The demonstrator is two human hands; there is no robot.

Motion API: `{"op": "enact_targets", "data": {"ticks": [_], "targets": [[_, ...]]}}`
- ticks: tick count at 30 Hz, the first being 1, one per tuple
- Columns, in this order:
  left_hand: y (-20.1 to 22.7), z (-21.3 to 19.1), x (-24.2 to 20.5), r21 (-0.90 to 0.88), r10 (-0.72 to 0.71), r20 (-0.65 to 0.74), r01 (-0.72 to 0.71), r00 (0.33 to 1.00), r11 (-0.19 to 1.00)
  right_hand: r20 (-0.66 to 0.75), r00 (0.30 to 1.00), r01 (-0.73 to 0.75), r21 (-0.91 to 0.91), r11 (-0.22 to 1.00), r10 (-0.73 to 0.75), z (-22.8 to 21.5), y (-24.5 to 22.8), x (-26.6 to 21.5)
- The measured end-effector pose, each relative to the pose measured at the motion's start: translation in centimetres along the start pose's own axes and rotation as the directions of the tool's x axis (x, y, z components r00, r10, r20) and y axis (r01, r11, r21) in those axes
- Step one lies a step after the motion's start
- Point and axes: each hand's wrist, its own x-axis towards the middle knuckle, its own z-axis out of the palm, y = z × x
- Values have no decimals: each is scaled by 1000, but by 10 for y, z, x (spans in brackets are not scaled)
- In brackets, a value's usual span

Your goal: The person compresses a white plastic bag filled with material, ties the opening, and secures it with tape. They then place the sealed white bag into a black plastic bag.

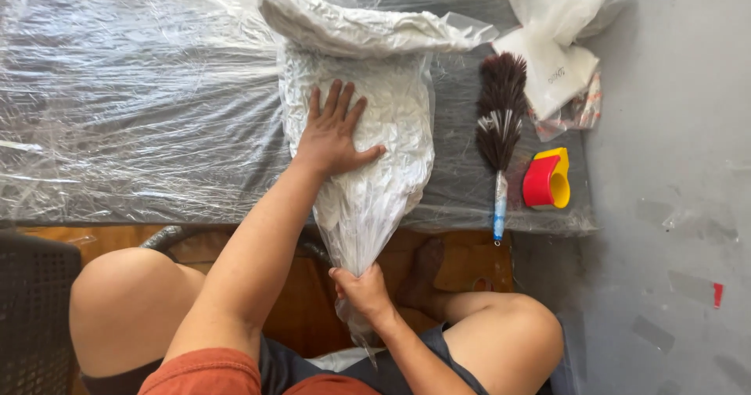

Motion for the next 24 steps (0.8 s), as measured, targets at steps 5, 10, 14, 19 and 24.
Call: {"op": "enact_targets", "data": {"ticks": [5, 10, 14, 19, 24], "targets": [[2, 4, -4, 18, -18, 45, 17, 999, 1000, 2, 1000, -19, 54, 998, 19, 4, 1, -3], [0, 9, -4, 15, -10, 18, 10, 1000, 1000, -37, 998, -51, 3, 999, 51, 6, -4, -6], [5, -2, -8, -32, -16, 38, 17, 999, 999, -40, 997, -65, 35, 997, 66, 6, 6, 2], [11, -17, -13, -6, -76, 71, 76, 995, 997, -24, 1000, -21, -142, 990, 18, 2, 24, 14], [-40, -51, 52, 275, 185, -171, -134, 968, 952, -30, 998, -49, 94, 994, 52, 6, 2, 5]]}}
